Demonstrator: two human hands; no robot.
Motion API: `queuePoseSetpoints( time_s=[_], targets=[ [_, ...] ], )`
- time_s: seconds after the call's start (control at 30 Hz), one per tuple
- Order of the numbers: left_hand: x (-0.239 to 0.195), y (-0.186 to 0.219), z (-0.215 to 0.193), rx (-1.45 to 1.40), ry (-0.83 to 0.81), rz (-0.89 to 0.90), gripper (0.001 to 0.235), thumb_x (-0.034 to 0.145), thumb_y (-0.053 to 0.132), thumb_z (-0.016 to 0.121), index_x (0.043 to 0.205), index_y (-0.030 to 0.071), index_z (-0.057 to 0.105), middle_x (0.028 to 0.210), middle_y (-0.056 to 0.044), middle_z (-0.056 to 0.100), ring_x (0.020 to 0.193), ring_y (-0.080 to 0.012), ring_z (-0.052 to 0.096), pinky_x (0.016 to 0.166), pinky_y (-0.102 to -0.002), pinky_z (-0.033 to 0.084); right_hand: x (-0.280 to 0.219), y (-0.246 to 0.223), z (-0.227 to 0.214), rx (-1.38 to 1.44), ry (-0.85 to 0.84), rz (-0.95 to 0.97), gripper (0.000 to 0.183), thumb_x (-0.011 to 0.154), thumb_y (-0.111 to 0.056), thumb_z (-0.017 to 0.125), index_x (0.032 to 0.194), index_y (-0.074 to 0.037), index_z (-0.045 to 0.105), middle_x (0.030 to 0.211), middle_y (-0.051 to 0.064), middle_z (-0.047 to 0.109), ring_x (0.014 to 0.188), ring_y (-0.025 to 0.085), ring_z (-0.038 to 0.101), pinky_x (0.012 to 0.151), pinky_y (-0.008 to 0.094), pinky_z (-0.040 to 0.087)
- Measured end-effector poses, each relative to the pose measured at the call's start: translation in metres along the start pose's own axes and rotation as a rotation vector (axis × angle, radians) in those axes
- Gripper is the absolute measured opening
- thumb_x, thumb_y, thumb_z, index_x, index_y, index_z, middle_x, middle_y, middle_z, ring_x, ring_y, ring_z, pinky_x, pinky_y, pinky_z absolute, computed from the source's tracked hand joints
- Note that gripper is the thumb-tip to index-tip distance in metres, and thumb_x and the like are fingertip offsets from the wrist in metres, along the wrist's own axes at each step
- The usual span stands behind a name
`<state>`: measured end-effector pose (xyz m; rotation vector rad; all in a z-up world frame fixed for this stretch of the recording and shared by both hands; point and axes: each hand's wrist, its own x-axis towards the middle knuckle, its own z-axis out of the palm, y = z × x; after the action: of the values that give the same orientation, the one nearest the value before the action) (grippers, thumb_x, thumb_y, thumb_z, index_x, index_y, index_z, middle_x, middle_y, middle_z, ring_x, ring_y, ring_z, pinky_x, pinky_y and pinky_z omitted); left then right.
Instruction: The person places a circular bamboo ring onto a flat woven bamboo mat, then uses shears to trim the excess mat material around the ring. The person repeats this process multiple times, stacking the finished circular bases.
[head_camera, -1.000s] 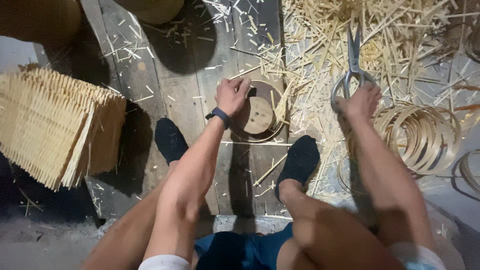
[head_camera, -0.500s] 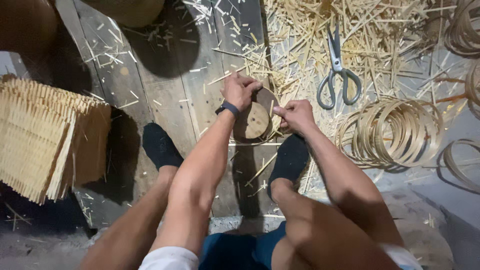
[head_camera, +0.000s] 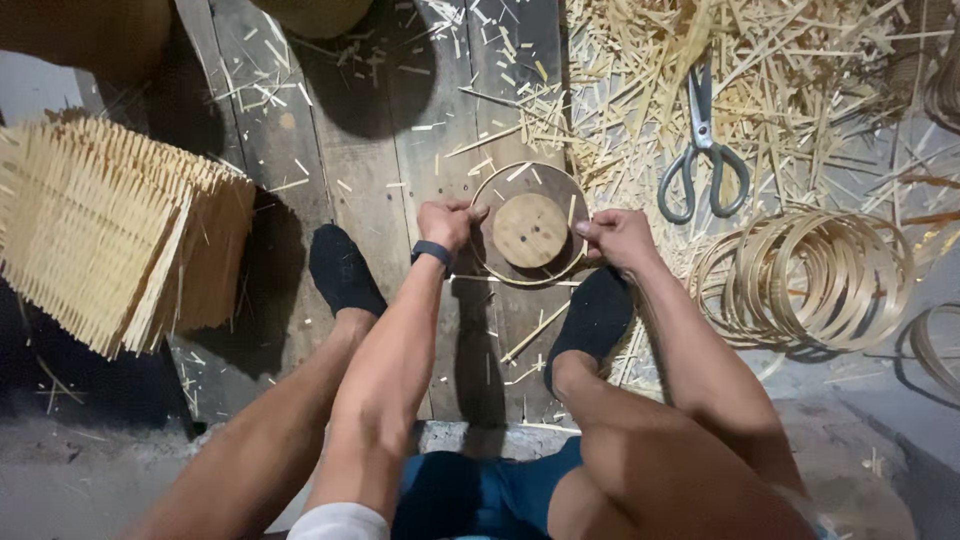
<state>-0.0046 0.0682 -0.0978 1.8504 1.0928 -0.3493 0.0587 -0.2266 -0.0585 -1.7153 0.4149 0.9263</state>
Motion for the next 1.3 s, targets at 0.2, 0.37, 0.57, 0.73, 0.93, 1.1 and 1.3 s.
queuePoseSetpoints(
  time_s=[0.2,0.37,0.57,0.73,0.93,1.1,1.3],
  targets=[
    [-0.031,0.005,-0.008,-0.406,-0.090,0.006,0.032,0.092,0.024,0.080,0.108,-0.004,0.080,0.093,-0.010,0.075,0.076,-0.0164,0.063,0.068,-0.032,0.053,-0.004,0.018,-0.003,0.596,-0.155,-0.013,0.021,0.094,-0.010,0.073,0.108,0.007,0.072,0.093,0.012,0.077,0.075,0.014,0.076,0.062,0.024,0.062],
    [-0.082,-0.056,0.035,-1.029,-0.450,-0.298,0.015,0.099,0.008,0.057,0.106,-0.005,0.061,0.095,-0.014,0.069,0.087,-0.0274,0.071,0.081,-0.042,0.067,-0.015,0.037,0.019,0.314,-0.128,0.055,0.018,0.092,-0.006,0.071,0.090,0.010,0.064,0.082,0.021,0.073,0.068,0.027,0.076,0.058,0.034,0.065],
    [-0.070,-0.084,0.073,-0.795,-0.211,-0.324,0.018,0.099,0.006,0.060,0.107,-0.010,0.062,0.093,-0.019,0.071,0.081,-0.0327,0.072,0.076,-0.042,0.064,-0.027,0.047,0.042,0.249,-0.004,0.037,0.019,0.094,-0.008,0.069,0.089,0.009,0.065,0.081,0.023,0.073,0.066,0.029,0.074,0.055,0.035,0.061],
    [-0.078,-0.042,0.001,-0.405,-0.195,0.216,0.035,0.095,0.010,0.066,0.128,-0.004,0.066,0.109,-0.011,0.076,0.089,-0.0153,0.070,0.080,-0.031,0.059,-0.048,0.001,0.031,0.171,-0.040,-0.148,0.049,0.093,-0.022,0.075,0.125,0.010,0.055,0.103,0.018,0.065,0.088,0.024,0.070,0.071,0.034,0.064],
    [-0.132,0.052,-0.037,-0.163,-0.157,0.958,0.051,0.092,0.025,0.076,0.135,0.002,0.062,0.104,-0.016,0.076,0.092,-0.0170,0.070,0.082,-0.035,0.057,-0.076,-0.039,0.044,0.293,-0.072,-0.267,0.106,0.074,-0.031,0.088,0.150,0.007,0.026,0.127,0.025,0.058,0.109,0.029,0.068,0.092,0.039,0.061],
    [-0.113,0.061,-0.007,-0.028,-0.082,0.497,0.041,0.105,0.041,0.055,0.124,0.011,0.074,0.087,-0.010,0.076,0.074,-0.0152,0.066,0.066,-0.034,0.053,-0.078,-0.043,0.042,0.325,-0.212,-0.151,0.108,0.064,-0.025,0.082,0.149,0.000,0.021,0.121,0.023,0.057,0.099,0.036,0.067,0.087,0.043,0.062],
    [0.010,0.006,-0.034,-0.316,0.024,0.284,0.060,0.105,0.051,0.060,0.118,-0.005,0.076,0.096,-0.014,0.077,0.084,-0.0155,0.064,0.075,-0.031,0.056,-0.066,-0.021,-0.033,0.766,-0.413,-0.380,0.089,0.081,-0.035,0.075,0.153,0.001,0.036,0.133,0.017,0.056,0.124,0.032,0.059,0.106,0.042,0.053]
  ],
)
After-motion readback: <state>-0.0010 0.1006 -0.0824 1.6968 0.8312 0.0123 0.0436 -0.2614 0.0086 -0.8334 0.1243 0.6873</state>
